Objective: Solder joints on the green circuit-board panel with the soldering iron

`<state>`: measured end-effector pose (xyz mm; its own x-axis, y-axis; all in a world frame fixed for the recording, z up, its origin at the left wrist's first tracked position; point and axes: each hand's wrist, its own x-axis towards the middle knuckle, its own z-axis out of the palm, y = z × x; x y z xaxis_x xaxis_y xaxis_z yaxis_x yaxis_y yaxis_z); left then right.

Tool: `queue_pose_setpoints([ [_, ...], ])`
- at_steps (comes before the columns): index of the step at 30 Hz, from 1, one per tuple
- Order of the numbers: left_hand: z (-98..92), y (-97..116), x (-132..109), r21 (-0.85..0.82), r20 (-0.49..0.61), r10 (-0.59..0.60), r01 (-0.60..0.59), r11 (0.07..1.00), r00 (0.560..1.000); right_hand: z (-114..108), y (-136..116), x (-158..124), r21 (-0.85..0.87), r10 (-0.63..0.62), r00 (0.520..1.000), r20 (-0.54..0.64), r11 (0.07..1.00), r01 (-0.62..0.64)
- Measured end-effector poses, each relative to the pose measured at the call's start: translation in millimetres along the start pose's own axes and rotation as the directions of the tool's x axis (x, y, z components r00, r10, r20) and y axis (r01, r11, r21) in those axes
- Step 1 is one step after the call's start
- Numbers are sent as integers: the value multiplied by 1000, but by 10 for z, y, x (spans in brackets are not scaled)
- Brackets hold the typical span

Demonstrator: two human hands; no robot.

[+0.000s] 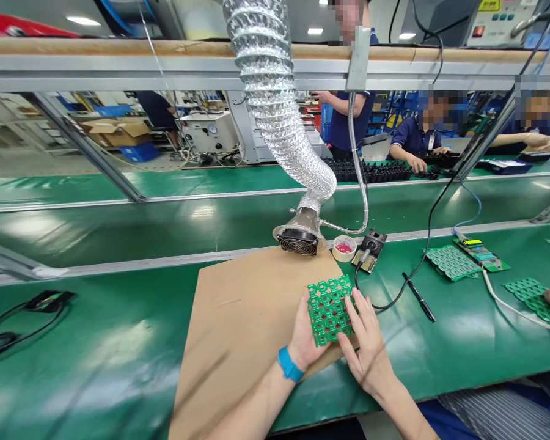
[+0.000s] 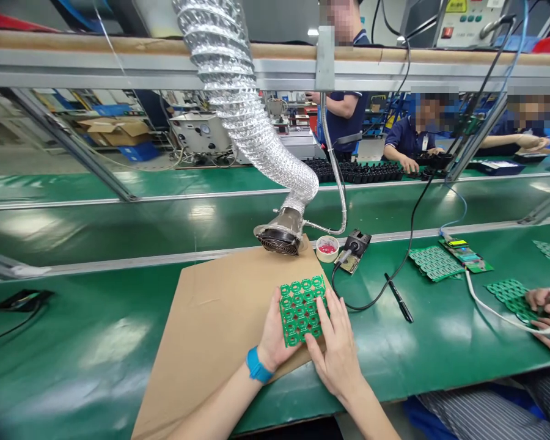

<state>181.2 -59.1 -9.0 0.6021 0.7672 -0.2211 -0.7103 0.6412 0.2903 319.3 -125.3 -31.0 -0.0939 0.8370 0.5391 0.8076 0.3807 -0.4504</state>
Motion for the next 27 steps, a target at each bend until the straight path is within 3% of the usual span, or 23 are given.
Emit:
queue_pose_setpoints([
  [3,19,34,-7,-17,89,-30,31,999,996,-24,14,-1,81,31,999,-20,996,-29],
  [7,39,49,-27,-12,182,-80,84,996,980,-288,315,120,50,48,976,-213,998,-38],
  [11,38,57,-15,-24,169,-82,87,996,982,-704,1114,325,-181,113,884,-453,960,-215],
  [13,36,63,-6,-32,154,-84,90,995,985,-895,1631,405,-316,173,858,-483,880,-355],
  [16,36,72,-3,-43,145,-93,100,994,985,-1076,2347,447,-469,341,825,-450,696,-544],
  [19,33,82,-9,-63,142,-90,100,993,986,-1114,2821,392,-593,497,815,-298,572,-566],
  [22,24,93,-10,-69,139,-86,96,993,987,-1084,3037,294,-642,545,820,-177,567,-516],
  [27,37,103,-5,-66,116,-87,95,993,989,-1089,3084,208,-632,496,848,-187,600,-490],
])
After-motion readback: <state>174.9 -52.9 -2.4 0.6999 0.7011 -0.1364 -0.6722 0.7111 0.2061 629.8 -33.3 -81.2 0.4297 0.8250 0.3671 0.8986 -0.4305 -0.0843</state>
